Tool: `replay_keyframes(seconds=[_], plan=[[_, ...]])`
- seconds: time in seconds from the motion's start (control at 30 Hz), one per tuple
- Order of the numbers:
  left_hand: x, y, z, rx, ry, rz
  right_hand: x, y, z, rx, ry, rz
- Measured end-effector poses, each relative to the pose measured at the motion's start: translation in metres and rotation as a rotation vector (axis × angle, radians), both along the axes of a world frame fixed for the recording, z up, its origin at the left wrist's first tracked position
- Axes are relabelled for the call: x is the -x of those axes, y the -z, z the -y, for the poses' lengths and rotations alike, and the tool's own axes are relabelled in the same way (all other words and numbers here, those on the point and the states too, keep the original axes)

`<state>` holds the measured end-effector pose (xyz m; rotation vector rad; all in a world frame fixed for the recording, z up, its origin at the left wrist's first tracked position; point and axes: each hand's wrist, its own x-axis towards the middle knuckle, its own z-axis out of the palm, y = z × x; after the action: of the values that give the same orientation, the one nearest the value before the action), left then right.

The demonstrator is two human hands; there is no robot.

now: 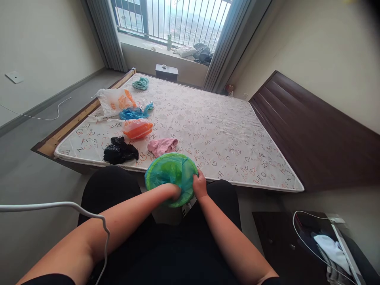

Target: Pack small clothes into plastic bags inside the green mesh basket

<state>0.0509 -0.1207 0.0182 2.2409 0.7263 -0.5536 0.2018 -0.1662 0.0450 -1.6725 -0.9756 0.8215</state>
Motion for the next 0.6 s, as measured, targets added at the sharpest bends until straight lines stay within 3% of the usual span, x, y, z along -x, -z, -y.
replay_keyframes(seconds=[0.07,0.13,0.33,0.47,0.6], plan=[[-0.001,-0.016,-0.003,-0.009,0.027,-0.13,-0.002,-0.001,-0.001,-0.001,0.008,0.0],[0.004,-0.038,-0.014,-0.048,0.0,-0.112,-0.007,-0.003,-0.002,-0.009,0.019,-0.001],[0.045,-0.098,-0.066,-0.294,-0.282,0.47,-0.045,-0.001,-0.011,-0.027,0.176,-0.026],[0.086,-0.106,-0.105,-0.492,-0.545,0.524,-0.067,0.015,-0.017,-0.056,0.343,-0.152],[0.122,-0.096,-0.141,-0.492,-0.708,0.358,-0.073,0.027,-0.023,-0.093,0.489,-0.293]])
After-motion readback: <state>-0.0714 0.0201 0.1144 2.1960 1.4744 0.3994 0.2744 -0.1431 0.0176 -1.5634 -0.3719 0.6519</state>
